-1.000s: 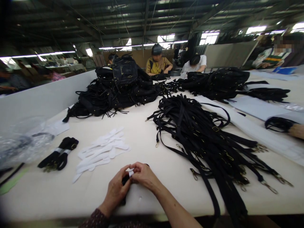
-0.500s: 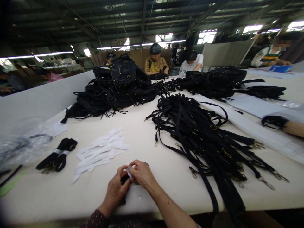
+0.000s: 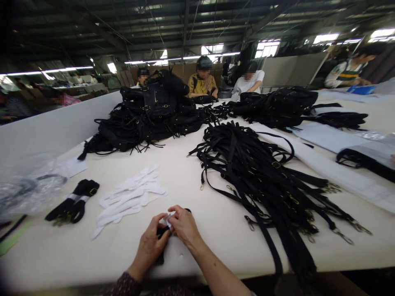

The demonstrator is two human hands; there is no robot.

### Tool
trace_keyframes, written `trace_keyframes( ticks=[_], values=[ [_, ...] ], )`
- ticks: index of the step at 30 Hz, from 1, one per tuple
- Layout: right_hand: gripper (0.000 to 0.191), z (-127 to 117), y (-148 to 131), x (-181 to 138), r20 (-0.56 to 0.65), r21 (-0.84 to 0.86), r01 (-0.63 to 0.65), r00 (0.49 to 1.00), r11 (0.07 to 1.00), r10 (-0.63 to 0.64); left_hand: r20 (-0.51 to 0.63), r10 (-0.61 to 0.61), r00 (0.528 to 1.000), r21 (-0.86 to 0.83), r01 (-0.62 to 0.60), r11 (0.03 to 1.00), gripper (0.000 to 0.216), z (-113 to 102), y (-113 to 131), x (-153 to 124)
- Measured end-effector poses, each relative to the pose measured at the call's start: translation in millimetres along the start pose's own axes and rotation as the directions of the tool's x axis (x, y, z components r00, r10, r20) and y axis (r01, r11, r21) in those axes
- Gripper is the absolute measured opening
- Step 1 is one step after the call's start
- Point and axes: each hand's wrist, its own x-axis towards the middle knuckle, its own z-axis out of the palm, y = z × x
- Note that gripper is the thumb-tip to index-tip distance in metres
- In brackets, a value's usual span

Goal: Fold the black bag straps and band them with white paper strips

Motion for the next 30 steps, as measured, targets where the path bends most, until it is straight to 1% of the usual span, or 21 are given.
trace_keyframes(
  ticks=[4,8,11,13,15,18,20,22,25,27,28,30],
  values=[
    [0.035,1,4,0,-0.015,-0.038,0.026,1.000,0.999,-0.027,0.007,0.004,1.000,0.004,-0.004,1.000,0.049,1,-3,-1],
    [0.042,4,9,1,-0.049,-0.103,0.055,0.997,0.993,-0.061,0.033,0.031,0.999,0.014,-0.031,0.999,0.043,2,-6,-2],
    [0.044,2,9,2,-0.020,-0.152,0.073,0.997,0.986,-0.077,0.039,0.066,0.997,0.016,-0.067,0.998,0.040,1,-7,-3],
    [0.045,-3,5,3,0.027,-0.158,0.049,0.999,0.986,-0.046,0.045,0.088,0.995,0.028,-0.089,0.996,0.038,0,-6,-3],
    [0.047,-10,-3,4,0.104,-0.157,-0.025,0.994,0.987,0.042,0.046,0.112,0.993,0.050,-0.114,0.992,0.036,-1,-5,-4],
    [0.048,-20,-17,10,0.237,-0.168,-0.129,0.957,0.977,0.167,0.036,0.156,0.987,0.074,-0.158,0.985,0.038,-2,-4,-4],
    [0.043,-24,-26,16,0.299,-0.194,-0.151,0.932,0.969,0.205,0.037,0.174,0.984,0.081,-0.176,0.981,0.040,-2,-4,-4],
    [0.034,-26,-33,23,0.353,-0.239,-0.167,0.903,0.957,0.245,0.048,0.170,0.984,0.087,-0.174,0.981,0.041,-3,-3,-4],
    [0.021,-29,-41,32,0.428,-0.319,-0.163,0.854,0.934,0.296,0.065,0.125,0.990,0.093,-0.130,0.987,0.039,-3,-1,-4],
    [0.016,-31,-44,35,0.464,-0.365,-0.130,0.833,0.922,0.301,0.068,0.095,0.993,0.080,-0.101,0.992,0.037,-3,1,-5],
    [0.015,-32,-46,35,0.471,-0.387,-0.104,0.832,0.916,0.294,0.067,0.086,0.994,0.069,-0.090,0.993,0.036,-3,1,-5],
    [0.014,-33,-49,31,0.461,-0.442,-0.038,0.848,0.896,0.263,0.061,0.070,0.996,0.043,-0.073,0.996,0.035,-3,2,-5]
  ],
)
